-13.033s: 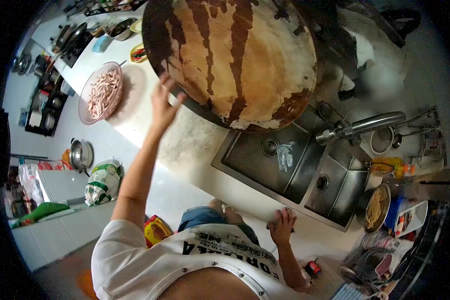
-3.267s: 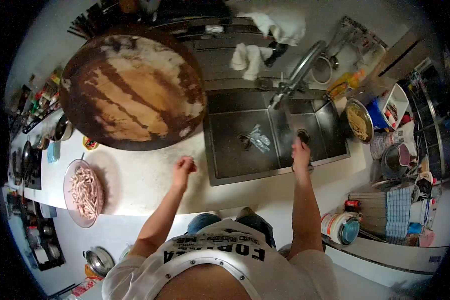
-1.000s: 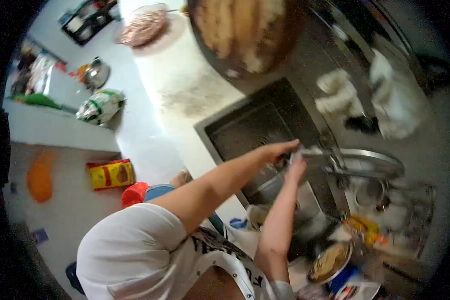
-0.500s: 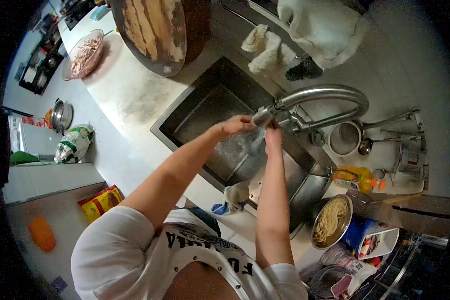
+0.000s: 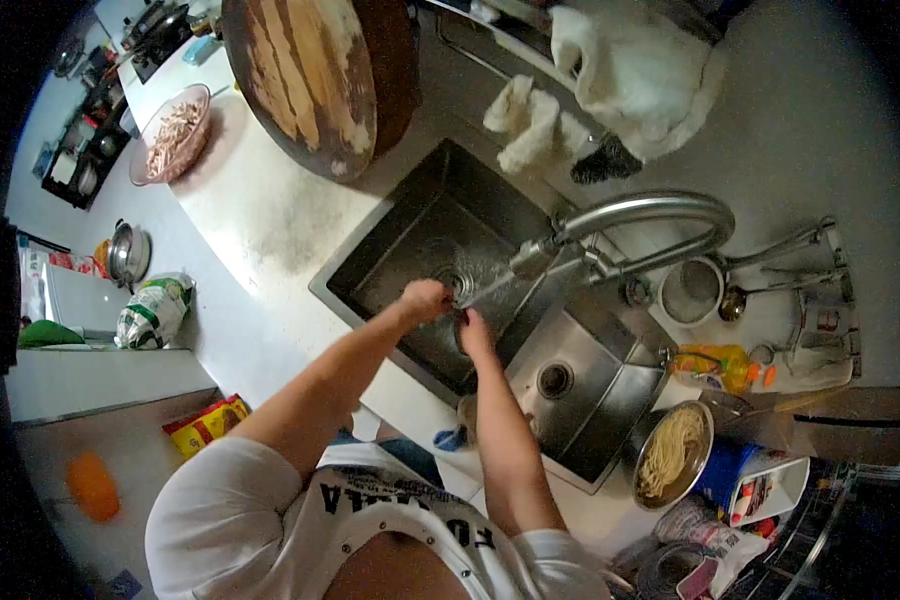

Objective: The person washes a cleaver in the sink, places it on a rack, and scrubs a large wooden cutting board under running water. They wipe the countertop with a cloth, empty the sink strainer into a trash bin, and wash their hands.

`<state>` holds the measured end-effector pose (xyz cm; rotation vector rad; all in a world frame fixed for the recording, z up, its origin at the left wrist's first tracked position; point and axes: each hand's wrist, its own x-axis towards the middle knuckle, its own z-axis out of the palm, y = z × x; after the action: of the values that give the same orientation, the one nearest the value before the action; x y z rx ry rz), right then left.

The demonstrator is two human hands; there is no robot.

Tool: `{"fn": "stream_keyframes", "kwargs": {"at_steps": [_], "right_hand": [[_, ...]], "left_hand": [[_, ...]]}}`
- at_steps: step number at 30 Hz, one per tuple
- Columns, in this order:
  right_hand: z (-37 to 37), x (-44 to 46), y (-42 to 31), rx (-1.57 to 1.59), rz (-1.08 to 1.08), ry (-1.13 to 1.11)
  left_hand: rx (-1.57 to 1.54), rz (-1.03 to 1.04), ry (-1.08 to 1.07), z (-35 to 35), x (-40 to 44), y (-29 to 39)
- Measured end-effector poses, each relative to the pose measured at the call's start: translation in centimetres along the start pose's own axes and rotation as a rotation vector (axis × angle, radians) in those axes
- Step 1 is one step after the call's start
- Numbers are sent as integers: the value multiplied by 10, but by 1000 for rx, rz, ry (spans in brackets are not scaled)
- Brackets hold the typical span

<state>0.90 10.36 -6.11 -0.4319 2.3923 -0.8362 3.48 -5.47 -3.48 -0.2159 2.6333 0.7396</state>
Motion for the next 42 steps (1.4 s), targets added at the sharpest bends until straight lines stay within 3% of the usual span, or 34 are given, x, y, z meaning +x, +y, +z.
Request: {"fn": "stream_keyframes", "kwargs": {"at_steps": [1,3,4,6,8,9,11,13,14,15,16,17,18,20,22,24,26,28,30,31,32,33,36,38,39,40,41,42], "right_hand": [[-9,0,-14,112,46,-30],[-8,-11,-15,240,113,-50],[-9,-10,-15,310,44,-43],[-14,-8,-28,428,-79,16],[-6,18,-6,362,133,-135],[-11,13,-20,367,121,-119],[-25,-3,-61,735,-6,313],[-11,-11,-68,178,-25,576],[23,25,-8,-59,116,-27],[29,10,-8,-111,157,-208],[27,-2,-17,-118,163,-24],[41,3,-5,8,207,186],[35,-4,-20,51,227,209],[11,-5,-30,419,240,-59],[-32,-14,-63,224,14,46],[-79,-1,-93,-28,-188,292],[-162,-39,-198,122,-308,255],[-231,-57,-278,88,-437,380],[-288,-73,-354,331,-539,391],[-316,-61,-378,416,-588,390],[-335,-61,-410,301,-572,603],[-357,-57,-434,196,-585,628],[-390,-17,-454,158,-711,707],[-398,7,-441,-230,-304,675],[-383,-1,-430,-391,-302,939],[-371,-13,-409,-408,-523,988],[-356,-27,-385,-422,-744,1025],[-326,-59,-362,-300,-752,866]], "left_hand": [[5,2,3,-6,0,-1],[-325,-15,123,-11,-10,5],[-312,2,141,-21,-10,6],[-626,113,133,-38,-13,10],[-772,173,132,-55,-19,17],[-999,201,84,-75,-31,23],[-1346,255,87,-107,-50,30],[-987,336,342,-80,-36,0],[-280,160,372,-54,-32,-21],[-43,152,186,-24,-27,-42],[190,187,7,6,-21,-63],[99,93,-30,-14,-41,-54],[10,-4,-59,-36,-63,-44],[-140,193,30,-17,-47,-75],[-52,256,-44,8,-25,-115],[41,313,-114,1,-29,-132],[-247,173,-52,-24,-61,-136],[-325,150,-66,-52,-89,-135],[-403,130,-84,-48,-85,-150],[-444,318,29,-21,-65,-174],[-463,417,83,-19,-60,-179],[-477,517,136,-16,-54,-183],[-270,442,200,-42,-76,-156],[-384,409,133,-53,-87,-141],[-201,549,135,-38,-64,-152],[-25,687,127,-43,-63,-145],[-357,545,148,-38,-71,-138],[-365,451,66,-51,-79,-121]]}}
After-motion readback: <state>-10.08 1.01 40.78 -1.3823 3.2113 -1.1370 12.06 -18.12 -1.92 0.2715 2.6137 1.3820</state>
